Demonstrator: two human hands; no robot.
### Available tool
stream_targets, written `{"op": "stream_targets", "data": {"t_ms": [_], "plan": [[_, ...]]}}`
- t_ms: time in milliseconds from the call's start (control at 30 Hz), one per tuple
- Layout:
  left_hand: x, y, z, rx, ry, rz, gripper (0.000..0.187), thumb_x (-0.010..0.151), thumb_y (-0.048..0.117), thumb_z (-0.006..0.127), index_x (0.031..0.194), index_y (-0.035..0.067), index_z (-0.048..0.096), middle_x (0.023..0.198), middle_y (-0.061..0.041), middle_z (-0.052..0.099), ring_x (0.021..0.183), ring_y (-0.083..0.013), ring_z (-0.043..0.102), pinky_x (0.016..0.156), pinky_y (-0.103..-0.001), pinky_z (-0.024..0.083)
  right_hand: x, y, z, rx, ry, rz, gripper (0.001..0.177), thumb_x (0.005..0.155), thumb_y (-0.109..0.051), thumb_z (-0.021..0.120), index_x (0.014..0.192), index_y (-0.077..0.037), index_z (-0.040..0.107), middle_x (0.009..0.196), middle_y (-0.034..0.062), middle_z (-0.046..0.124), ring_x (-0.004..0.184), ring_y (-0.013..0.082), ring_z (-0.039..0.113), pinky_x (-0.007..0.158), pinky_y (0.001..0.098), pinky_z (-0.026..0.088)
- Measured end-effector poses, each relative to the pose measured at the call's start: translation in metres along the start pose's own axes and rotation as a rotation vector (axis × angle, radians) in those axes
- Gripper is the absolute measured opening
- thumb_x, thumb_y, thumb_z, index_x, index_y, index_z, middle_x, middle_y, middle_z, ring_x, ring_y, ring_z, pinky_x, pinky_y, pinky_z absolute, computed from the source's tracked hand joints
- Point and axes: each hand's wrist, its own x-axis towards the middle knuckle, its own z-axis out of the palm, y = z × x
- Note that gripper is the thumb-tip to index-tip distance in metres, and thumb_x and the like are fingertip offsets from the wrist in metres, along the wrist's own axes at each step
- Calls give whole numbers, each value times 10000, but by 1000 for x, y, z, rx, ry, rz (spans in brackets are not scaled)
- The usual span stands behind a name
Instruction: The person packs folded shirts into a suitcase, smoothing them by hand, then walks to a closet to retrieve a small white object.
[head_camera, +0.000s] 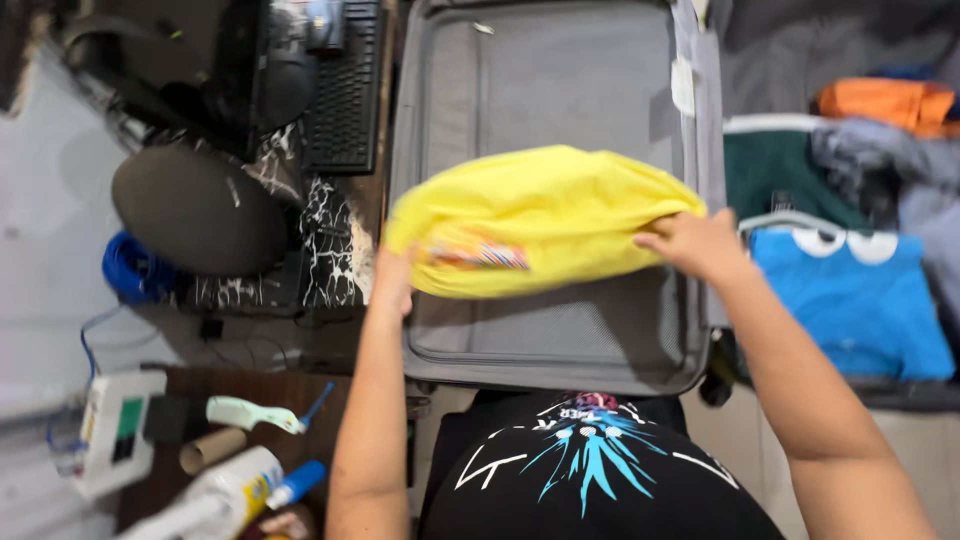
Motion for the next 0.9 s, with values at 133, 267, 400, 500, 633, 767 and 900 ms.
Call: {"op": "stream_targets", "data": {"t_ms": [133, 267, 400, 500, 633, 767, 900], "plan": [[-15, -37, 36, 980, 169, 537, 737, 783, 207, 727, 1444, -4, 480, 1399, -250, 536, 1249, -420, 574, 1019, -492, 484, 2, -53, 89, 67, 111, 28, 552, 866, -531, 673, 1289, -176, 665, 1285, 143, 643, 1178, 316, 613, 957, 519, 412], [-25, -67, 107, 1000, -456, 450, 657, 755, 349, 820, 1302, 85, 571, 1321, -171, 588, 1233, -370, 560, 1004, -450, 474, 6, -82, 110, 49, 350, 142, 782, 688, -459, 826, 1326, -75, 589, 1249, 213, 629, 1093, 376, 606, 914, 492, 454], [-3, -106, 125, 1469, -547, 644, 318, 951, 355, 665, 1154, 112, 630, 1163, -95, 690, 1164, -310, 661, 877, -492, 529, 22, -73, 112, 36, 255, 263, 733, 875, -511, 783, 1392, -51, 544, 1181, 200, 677, 1118, 345, 640, 951, 495, 463], [32, -94, 123, 682, -455, -45, 398, 1057, 376, 456, 1122, 80, 713, 809, -161, 751, 721, -293, 765, 698, -432, 593, 33, -54, 89, 137, 126, 207, 736, 809, -433, 817, 1398, -61, 579, 1090, 188, 727, 1028, 349, 676, 929, 509, 467], [63, 1, 74, -188, -269, -121, 421, 1068, 455, 486, 982, 75, 645, 688, -73, 666, 475, -174, 581, 392, -310, 463, 8, 5, 26, 1066, -26, 97, 350, 850, -269, 808, 1108, -32, 798, 1001, 130, 786, 902, 229, 708, 821, 323, 560], [46, 79, 48, -468, -351, 85, 346, 1187, 343, 558, 1093, 27, 661, 918, -73, 687, 660, -121, 591, 594, -289, 519, -17, 42, -33, 1660, 221, -598, 177, 1028, -216, 731, 1034, -40, 743, 1151, 101, 715, 1084, 234, 659, 1018, 364, 547], [55, 104, 23, -365, -238, -89, 329, 1040, 296, 524, 1045, 23, 708, 946, -117, 766, 852, -220, 755, 758, -350, 637, -18, 69, -46, 1932, 296, -768, 213, 1018, -264, 701, 966, -69, 769, 1057, -13, 659, 1001, 207, 657, 1116, 466, 553]]}}
